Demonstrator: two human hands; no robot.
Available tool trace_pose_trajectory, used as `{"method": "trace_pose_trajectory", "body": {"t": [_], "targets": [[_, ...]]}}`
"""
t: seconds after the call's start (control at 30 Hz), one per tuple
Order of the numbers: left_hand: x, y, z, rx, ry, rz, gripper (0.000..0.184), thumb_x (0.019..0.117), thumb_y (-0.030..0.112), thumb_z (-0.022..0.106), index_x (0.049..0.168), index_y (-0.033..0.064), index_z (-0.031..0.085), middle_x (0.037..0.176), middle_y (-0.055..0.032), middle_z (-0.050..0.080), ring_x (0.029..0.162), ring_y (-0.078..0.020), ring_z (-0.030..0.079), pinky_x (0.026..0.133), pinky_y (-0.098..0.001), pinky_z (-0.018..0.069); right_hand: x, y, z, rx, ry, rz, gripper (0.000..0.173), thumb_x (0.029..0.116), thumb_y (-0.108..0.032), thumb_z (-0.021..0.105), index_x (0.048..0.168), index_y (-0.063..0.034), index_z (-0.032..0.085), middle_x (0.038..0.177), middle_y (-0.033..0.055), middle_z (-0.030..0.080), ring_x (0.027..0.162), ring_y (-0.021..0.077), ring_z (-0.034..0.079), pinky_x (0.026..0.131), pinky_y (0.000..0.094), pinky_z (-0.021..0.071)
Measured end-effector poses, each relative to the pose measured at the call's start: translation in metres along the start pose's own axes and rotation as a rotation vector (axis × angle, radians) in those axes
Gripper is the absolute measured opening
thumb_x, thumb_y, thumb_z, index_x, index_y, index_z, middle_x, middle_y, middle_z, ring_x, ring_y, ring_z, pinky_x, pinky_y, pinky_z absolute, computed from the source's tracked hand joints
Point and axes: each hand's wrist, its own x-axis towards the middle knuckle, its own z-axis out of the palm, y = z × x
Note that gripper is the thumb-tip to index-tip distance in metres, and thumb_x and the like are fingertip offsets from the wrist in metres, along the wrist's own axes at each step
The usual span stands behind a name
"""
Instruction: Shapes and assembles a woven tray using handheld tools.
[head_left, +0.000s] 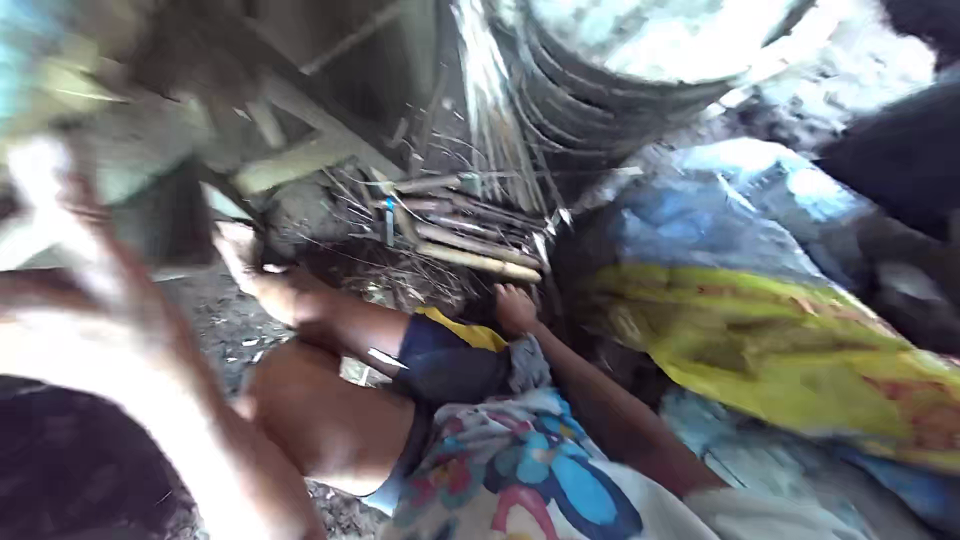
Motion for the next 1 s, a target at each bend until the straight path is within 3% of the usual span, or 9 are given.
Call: {"method": "trace_pose_trajectory", "body": {"t": [0.1,0.17,0.27,0.4,0.47,0.53,0.63,0.73,1.0], "targets": [[0.013,0.012,0.005,0.116,0.266,0.207,0.061,0.0935,0.058,0.065,0.117,0.0019,0.069,0.124,-0.0341,0.061,0.125,-0.0502,0.051,0.109,-0.0638,0.028,0.003,-0.004,-0.004,-0.044,-0.126,-0.009,0.051,0.1044,-0.016,0.049,0.149,0.0081,0.042,0.153,0.0338,0.041,0.141,0.0512,0.042,0.112,0.0641,0.0363],[0.011,0.013,0.007,0.185,0.283,0.173,0.06,0.0898,0.064,0.066,0.113,0.0097,0.069,0.13,-0.0367,0.055,0.132,-0.0568,0.042,0.111,-0.0694,0.0209,0.002,-0.001,-0.02,-0.04,-0.119,-0.039,0.055,0.1024,-0.016,0.054,0.149,0.011,0.04,0.151,0.0367,0.042,0.14,0.0542,0.041,0.112,0.0677,0.0333],[0.008,0.011,0.014,0.195,0.331,0.153,0.055,0.085,0.067,0.07,0.107,0.0169,0.073,0.126,-0.0319,0.058,0.132,-0.0515,0.045,0.112,-0.0677,0.022,-0.014,-0.003,-0.054,0.035,0.118,-0.158,0.047,0.0994,-0.008,0.056,0.142,0.0115,0.05,0.139,0.0386,0.053,0.132,0.0571,0.048,0.112,0.0718,0.0286],[0.007,0.012,0.016,0.153,0.366,0.164,0.056,0.0809,0.071,0.071,0.101,0.019,0.072,0.126,-0.0331,0.055,0.133,-0.0492,0.043,0.114,-0.0641,0.0197,-0.066,-0.046,-0.164,0.248,0.313,-0.471,0.041,0.1019,-0.007,0.056,0.138,0.011,0.052,0.119,0.0342,0.065,0.107,0.0461,0.066,0.095,0.062,0.0499],[0.009,0.013,0.016,0.131,0.378,0.172,0.055,0.0808,0.072,0.07,0.099,0.0197,0.073,0.122,-0.0311,0.058,0.129,-0.0465,0.047,0.113,-0.0638,0.0196,-0.096,-0.08,-0.216,0.303,0.476,-0.701,0.044,0.1018,-0.022,0.053,0.134,0.0091,0.054,0.107,0.0226,0.069,0.093,0.0256,0.07,0.085,0.0456,0.057],[0.01,0.012,0.017,0.126,0.391,0.176,0.054,0.0819,0.072,0.069,0.096,0.02,0.072,0.114,-0.0283,0.059,0.123,-0.0443,0.05,0.112,-0.064,0.0193,-0.126,-0.12,-0.264,0.297,0.551,-0.919,0.038,0.103,-0.031,0.051,0.122,0.0003,0.057,0.089,0.002,0.068,0.078,0.0038,0.067,0.073,0.0262,0.0588],[0.01,0.013,0.018,0.119,0.394,0.172,0.054,0.0827,0.072,0.068,0.094,0.0195,0.072,0.108,-0.0273,0.059,0.116,-0.0444,0.052,0.11,-0.0646,0.0205,-0.162,-0.186,-0.319,0.219,0.447,-1.126,0.026,0.1045,-0.03,0.048,0.125,-0.0147,0.055,0.083,-0.009,0.066,0.064,0.0003,0.064,0.056,0.0207,0.0575],[0.01,0.013,0.018,0.108,0.39,0.172,0.055,0.0822,0.072,0.068,0.094,0.0181,0.072,0.105,-0.0284,0.058,0.111,-0.0457,0.053,0.109,-0.065,0.0196,-0.177,-0.248,-0.345,0.136,0.244,-1.083,0.052,0.1047,-0.025,0.047,0.156,-0.0166,0.039,0.083,-0.0046,0.064,0.056,0.0039,0.062,0.044,0.0214,0.0542],[0.012,0.018,0.024,0.091,0.46,0.159,0.057,0.078,0.072,0.073,0.088,0.0155,0.07,0.098,-0.0243,0.058,0.107,-0.0433,0.055,0.111,-0.0635,0.0198,-0.187,-0.296,-0.355,-0.02,0.087,-0.864,0.049,0.1096,-0.023,0.047,0.158,-0.0217,0.043,0.072,0.0001,0.062,0.046,0.0052,0.054,0.039,0.0192,0.0456]]}}
